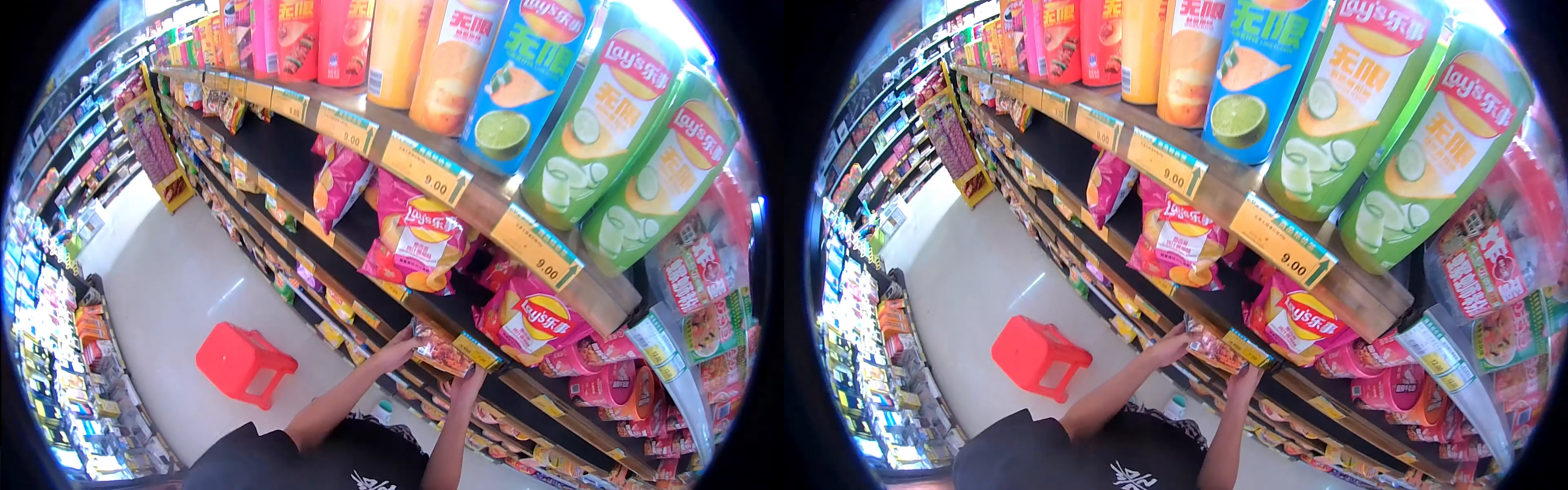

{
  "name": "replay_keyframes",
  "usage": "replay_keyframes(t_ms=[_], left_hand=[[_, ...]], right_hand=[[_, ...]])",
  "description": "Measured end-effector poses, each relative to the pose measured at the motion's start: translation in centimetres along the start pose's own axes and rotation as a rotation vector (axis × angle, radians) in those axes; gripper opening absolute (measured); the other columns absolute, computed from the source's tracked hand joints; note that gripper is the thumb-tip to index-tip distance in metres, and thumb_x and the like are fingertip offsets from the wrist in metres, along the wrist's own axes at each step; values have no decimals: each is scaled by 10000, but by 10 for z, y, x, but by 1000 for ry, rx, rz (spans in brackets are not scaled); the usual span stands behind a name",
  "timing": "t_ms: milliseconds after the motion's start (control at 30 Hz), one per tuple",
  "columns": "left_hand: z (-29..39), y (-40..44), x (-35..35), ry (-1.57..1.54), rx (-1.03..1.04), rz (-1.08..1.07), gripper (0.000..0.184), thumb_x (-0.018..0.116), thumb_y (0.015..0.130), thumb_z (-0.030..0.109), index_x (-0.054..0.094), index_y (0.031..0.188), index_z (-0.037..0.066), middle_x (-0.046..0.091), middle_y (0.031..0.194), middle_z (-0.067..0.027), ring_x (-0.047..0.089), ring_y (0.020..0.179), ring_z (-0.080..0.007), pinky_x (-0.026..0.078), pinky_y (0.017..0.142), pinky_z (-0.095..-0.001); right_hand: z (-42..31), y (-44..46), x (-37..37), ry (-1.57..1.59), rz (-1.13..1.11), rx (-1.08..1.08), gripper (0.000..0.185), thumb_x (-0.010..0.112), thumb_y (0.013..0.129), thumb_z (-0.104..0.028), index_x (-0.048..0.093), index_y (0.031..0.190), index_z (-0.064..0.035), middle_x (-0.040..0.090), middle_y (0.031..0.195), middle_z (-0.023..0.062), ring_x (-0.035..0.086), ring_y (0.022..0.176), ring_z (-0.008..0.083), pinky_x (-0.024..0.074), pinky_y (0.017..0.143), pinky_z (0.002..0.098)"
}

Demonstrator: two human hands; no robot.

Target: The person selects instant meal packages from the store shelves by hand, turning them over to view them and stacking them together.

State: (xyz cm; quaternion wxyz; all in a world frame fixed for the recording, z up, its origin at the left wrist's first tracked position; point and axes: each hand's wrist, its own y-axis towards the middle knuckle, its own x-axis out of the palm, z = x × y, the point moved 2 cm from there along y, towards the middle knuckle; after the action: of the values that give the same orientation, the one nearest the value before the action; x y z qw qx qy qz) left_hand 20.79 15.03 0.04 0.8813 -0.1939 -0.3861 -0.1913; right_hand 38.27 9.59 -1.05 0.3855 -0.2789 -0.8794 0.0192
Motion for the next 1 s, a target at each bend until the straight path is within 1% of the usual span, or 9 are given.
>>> replay_keyframes(t_ms=[167, 300, 400, 567, 600, 733, 800, 900, 1000], left_hand=[[-9, -9, -11, 8, 2, 48, 542, 623, 834, 134, 356, 1299, 55, 516, 1147, -37, 480, 1107, -137, 367, 959, -297], [-5, -22, -13, 8, -82, 95, 512, 625, 858, 186, 383, 1293, 66, 539, 1178, -60, 515, 1097, -153, 418, 948, -329], [-9, -33, -25, 50, -118, 123, 549, 645, 846, 251, 390, 1290, 52, 532, 1205, -79, 526, 1093, -162, 435, 936, -329], [-21, -71, -47, 98, -112, 154, 606, 668, 828, 320, 403, 1281, 18, 531, 1214, -101, 515, 1115, -175, 409, 965, -330], [-22, -80, -51, 103, -108, 168, 606, 667, 828, 320, 405, 1280, 14, 533, 1212, -103, 512, 1119, -177, 402, 973, -331], [-18, -122, -60, 243, -264, 196, 678, 623, 844, 405, 362, 1318, -3, 509, 1248, -117, 497, 1131, -186, 370, 998, -338], [-46, -130, -83, 225, -193, 170, 713, 615, 840, 439, 350, 1332, -4, 492, 1267, -123, 484, 1144, -194, 350, 1010, -336], [-58, -144, -83, 218, -218, 224, 644, 597, 865, 390, 337, 1339, 40, 498, 1265, -84, 477, 1152, -194, 364, 1004, -339], [-76, -151, -94, 307, -237, 351, 609, 570, 883, 395, 355, 1326, 37, 511, 1235, -69, 480, 1136, -181, 369, 996, -324]], right_hand=[[28, 23, -40, 56, -195, 9, 496, 569, 877, -277, 367, 1301, -117, 496, 1244, 64, 487, 1153, 236, 413, 963, 405], [13, 0, -13, 71, -187, 136, 483, 539, 889, -344, 395, 1284, -107, 510, 1222, 74, 504, 1118, 243, 422, 951, 407], [16, -11, -6, -84, -33, 106, 461, 477, 907, -409, 451, 1223, -74, 540, 1174, 75, 526, 1073, 249, 427, 919, 422], [46, -25, -45, -74, -135, 290, 521, 540, 892, -292, 351, 1335, -93, 490, 1264, 88, 500, 1139, 252, 417, 961, 420], [48, -32, -50, -115, -268, 281, 562, 549, 887, -306, 330, 1353, -81, 466, 1293, 90, 471, 1176, 247, 388, 989, 408], [51, -60, -64, -224, -421, 342, 527, 470, 918, -350, 327, 1362, -105, 458, 1310, 85, 450, 1196, 264, 352, 1015, 417], [54, -69, -72, -232, -491, 418, 517, 439, 930, -341, 312, 1370, -102, 415, 1343, 88, 417, 1224, 265, 324, 1035, 416], [62, -79, -76, -302, -397, 482, 516, 427, 937, -352, 321, 1359, -73, 436, 1326, 94, 425, 1214, 258, 315, 1037, 408], [68, -65, -97, -338, -391, 612, 537, 486, 910, -259, 281, 1378, -94, 409, 1329, 111, 431, 1209, 244, 388, 978, 398]])
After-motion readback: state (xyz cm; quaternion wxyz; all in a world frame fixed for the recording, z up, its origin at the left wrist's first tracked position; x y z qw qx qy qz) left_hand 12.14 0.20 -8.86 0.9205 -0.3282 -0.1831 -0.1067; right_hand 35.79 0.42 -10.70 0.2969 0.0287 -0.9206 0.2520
